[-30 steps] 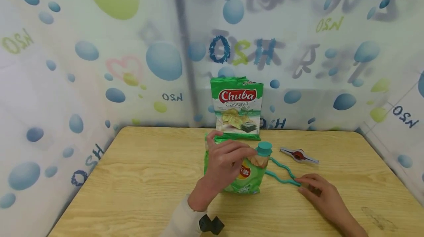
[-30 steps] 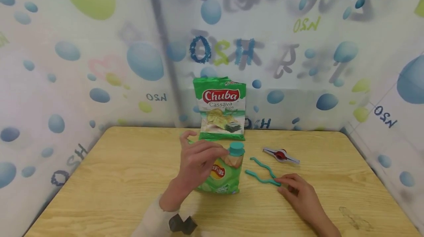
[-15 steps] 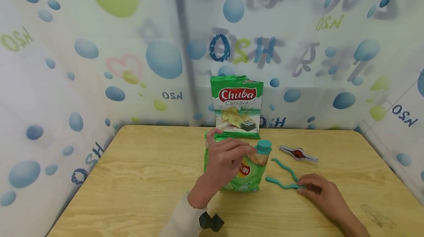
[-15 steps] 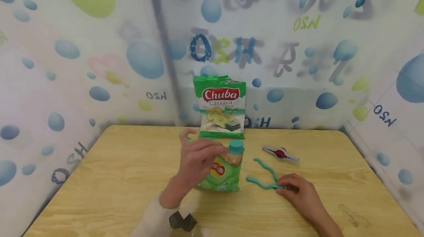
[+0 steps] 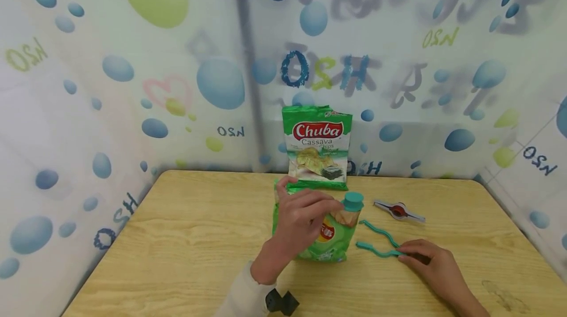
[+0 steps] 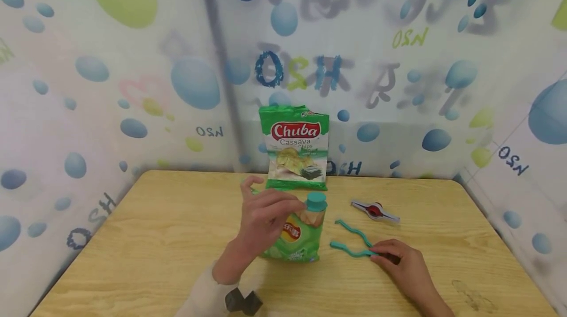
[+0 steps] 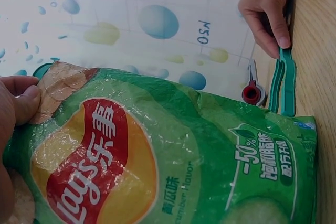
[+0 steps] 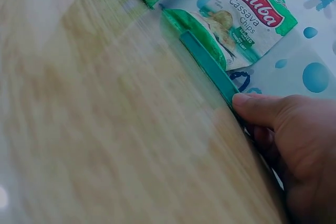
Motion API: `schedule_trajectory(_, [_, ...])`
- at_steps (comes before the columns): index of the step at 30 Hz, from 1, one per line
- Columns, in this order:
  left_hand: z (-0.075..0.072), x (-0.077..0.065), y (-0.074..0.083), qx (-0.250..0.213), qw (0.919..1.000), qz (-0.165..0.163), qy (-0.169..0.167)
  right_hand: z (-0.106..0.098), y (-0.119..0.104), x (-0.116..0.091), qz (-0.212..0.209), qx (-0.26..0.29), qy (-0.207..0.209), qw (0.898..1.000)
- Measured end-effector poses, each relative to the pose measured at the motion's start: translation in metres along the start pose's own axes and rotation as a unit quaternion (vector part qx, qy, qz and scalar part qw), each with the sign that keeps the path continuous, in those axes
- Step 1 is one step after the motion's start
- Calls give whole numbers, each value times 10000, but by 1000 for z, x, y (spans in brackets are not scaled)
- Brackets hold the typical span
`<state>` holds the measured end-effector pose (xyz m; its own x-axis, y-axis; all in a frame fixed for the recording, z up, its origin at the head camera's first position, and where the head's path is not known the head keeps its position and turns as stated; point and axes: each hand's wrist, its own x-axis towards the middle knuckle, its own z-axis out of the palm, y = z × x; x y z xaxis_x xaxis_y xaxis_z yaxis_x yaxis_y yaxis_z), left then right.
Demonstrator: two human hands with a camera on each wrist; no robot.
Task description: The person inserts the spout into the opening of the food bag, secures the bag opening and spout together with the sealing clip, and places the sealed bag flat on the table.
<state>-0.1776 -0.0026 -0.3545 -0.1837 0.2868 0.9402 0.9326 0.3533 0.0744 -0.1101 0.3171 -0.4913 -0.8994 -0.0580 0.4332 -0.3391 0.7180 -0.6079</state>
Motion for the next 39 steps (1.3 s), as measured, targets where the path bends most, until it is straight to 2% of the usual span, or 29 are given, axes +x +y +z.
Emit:
schedule_trajectory(6, [-1, 0, 0, 12, 10000, 23, -6, -1, -4, 1, 293, 59, -93, 9995])
schedule_trajectory(9, [-1, 0, 1, -27, 10000, 6, -11, -2, -8, 1, 564, 311, -253, 9976])
schedule_trajectory(13, [-2, -2, 2, -104, 9999, -41, -18, -7, -14, 2, 1175, 931, -546, 9872])
schedule_trajectory(16, [-3, -2, 2, -106, 9999, -55, -30, -13, -20, 5, 1414, 1256, -614, 9800])
schedule_trajectory(24, [-4, 1, 3, -153, 9998, -100, -46, -27, -39, 22, 888, 1592, -552, 9817])
schedule_trajectory(31, [-3, 2, 2, -140, 9999, -77, -38, -33, -57, 37, 372, 1899, -318, 9806])
schedule_trajectory(39, [-6, 1, 3, -66, 9999, -94, -105, -54, -59, 44, 196, 1789, -178, 9835])
